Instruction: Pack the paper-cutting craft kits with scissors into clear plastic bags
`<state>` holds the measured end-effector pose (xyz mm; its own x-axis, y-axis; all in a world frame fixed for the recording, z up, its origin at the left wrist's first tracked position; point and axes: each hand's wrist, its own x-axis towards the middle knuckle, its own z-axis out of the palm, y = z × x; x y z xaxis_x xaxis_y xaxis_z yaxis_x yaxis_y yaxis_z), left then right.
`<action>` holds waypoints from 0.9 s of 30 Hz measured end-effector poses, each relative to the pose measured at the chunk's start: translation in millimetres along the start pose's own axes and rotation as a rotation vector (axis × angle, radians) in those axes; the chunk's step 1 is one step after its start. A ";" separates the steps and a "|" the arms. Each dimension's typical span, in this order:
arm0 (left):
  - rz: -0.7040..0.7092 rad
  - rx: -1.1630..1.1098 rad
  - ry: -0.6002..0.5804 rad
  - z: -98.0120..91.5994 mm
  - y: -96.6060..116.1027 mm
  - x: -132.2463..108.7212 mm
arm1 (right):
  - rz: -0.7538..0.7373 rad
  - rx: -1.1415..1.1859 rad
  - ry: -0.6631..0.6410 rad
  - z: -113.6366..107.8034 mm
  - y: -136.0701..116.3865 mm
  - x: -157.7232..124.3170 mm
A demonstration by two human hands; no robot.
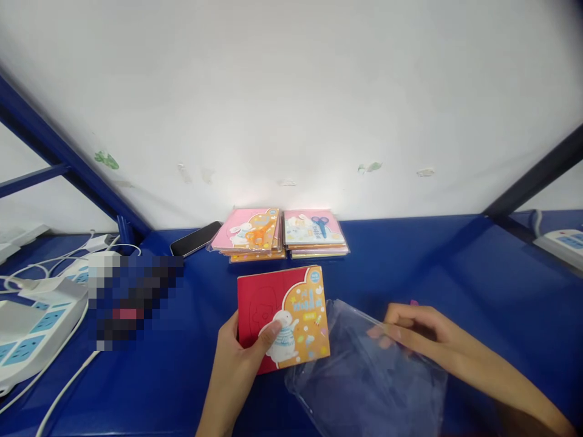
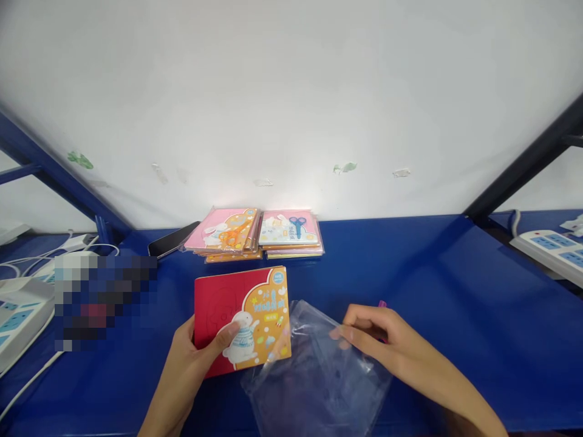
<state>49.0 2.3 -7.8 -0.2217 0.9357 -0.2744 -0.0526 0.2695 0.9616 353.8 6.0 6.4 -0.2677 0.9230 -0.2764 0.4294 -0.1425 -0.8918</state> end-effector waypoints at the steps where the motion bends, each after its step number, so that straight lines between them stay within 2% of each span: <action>1: -0.020 0.004 -0.022 -2.7 0.5 0.3 | 0.015 -0.012 0.004 -0.6 1.8 1.0; 4: -0.079 -0.021 -0.060 -8.2 2.5 0.4 | 0.044 -0.074 0.049 -0.9 8.2 3.8; 8: -0.144 -0.059 -0.094 -11.3 3.9 -0.1 | 0.003 -0.171 0.138 2.4 9.3 7.2; 17: -0.215 -0.026 -0.187 -25.5 6.0 -5.2 | -0.061 -0.199 0.266 8.1 8.0 11.6; 27: -0.269 -0.052 -0.245 -28.5 7.4 -8.2 | -0.121 -0.202 0.257 19.2 2.5 16.0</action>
<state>22.7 -9.8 1.9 0.0460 0.8615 -0.5057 -0.1286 0.5071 0.8522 334.0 13.5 -7.2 -0.1121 0.9924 -0.0513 0.5771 0.0230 -0.8163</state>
